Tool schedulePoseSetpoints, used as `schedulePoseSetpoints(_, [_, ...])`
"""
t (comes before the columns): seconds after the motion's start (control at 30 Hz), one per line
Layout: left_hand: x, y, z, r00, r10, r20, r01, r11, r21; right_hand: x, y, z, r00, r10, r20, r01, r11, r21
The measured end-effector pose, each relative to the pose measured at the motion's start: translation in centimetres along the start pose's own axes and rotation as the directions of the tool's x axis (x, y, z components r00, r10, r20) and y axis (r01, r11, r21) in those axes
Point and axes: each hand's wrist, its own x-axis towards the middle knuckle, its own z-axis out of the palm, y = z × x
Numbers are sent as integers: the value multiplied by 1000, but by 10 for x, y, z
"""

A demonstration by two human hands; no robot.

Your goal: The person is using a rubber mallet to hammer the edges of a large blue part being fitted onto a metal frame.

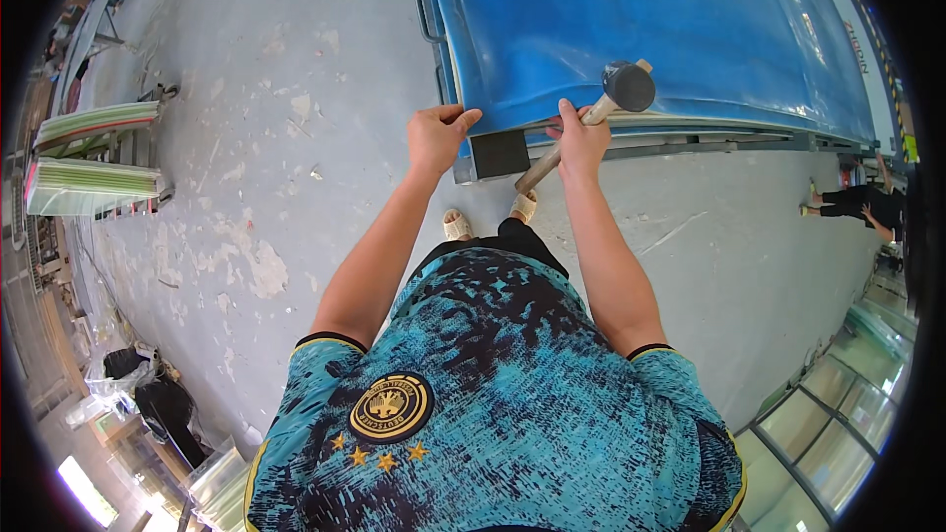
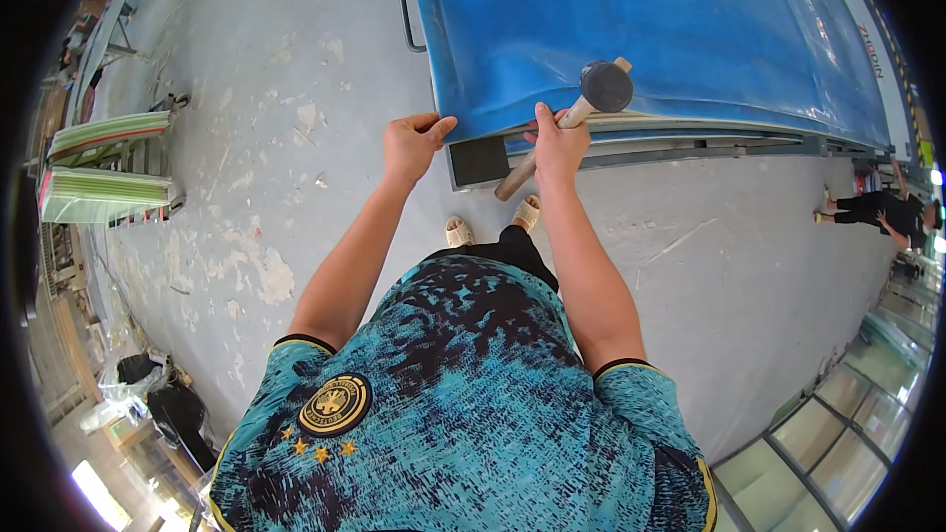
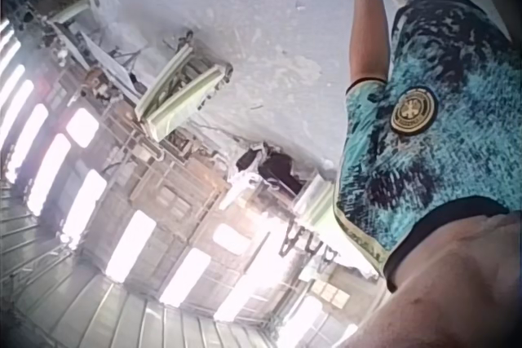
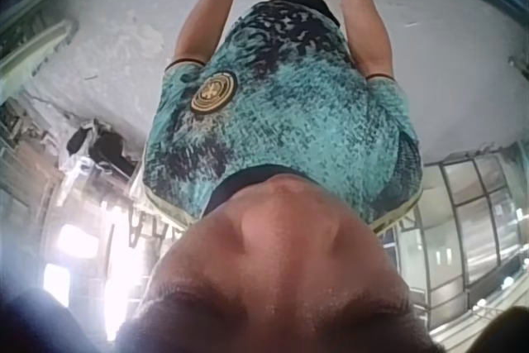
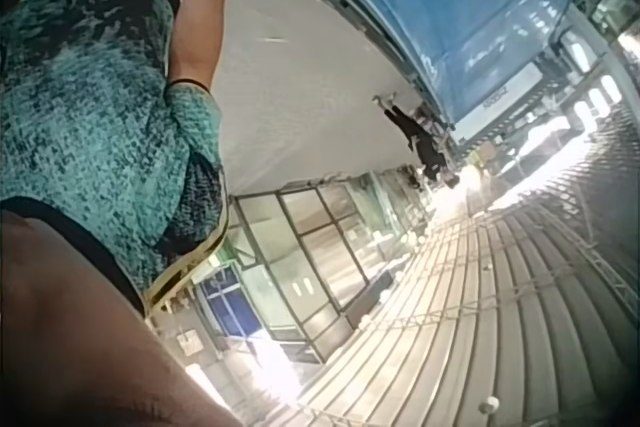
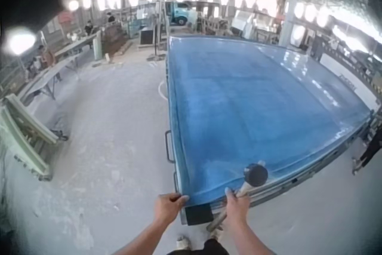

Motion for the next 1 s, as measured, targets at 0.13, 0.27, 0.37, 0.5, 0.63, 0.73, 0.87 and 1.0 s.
schedulePoseSetpoints(0.13, [-10,17,-7,999,41,-33,-39,997,60,-3,0,-8,999,41,33,-41,999,-1])
schedulePoseSetpoints(0.27, [4,19,-17,998,55,-4,-56,998,-29,-2,-10,-9,995,68,70,-66,998,-21])
schedulePoseSetpoints(0.37, [15,13,-20,988,49,144,-42,998,-54,2,-13,-9,995,68,70,-59,991,-124])
schedulePoseSetpoints(0.5, [20,7,-28,989,67,132,-71,997,22,-7,-18,-5,999,40,3,-37,955,-295])
schedulePoseSetpoints(0.63, [31,-5,-40,977,111,185,-129,987,92,-7,-13,0,999,-44,5,41,892,-451])
schedulePoseSetpoints(0.73, [30,-4,-46,951,245,186,-276,948,159,-10,-9,5,997,-77,-16,62,901,-430])
schedulePoseSetpoints(0.87, [33,11,-50,804,547,234,-591,696,407,-6,1,3,990,-130,-63,92,904,-418])
schedulePoseSetpoints(1.0, [51,29,-60,689,599,407,-719,498,485,2,16,1,977,-195,-86,131,866,-483])
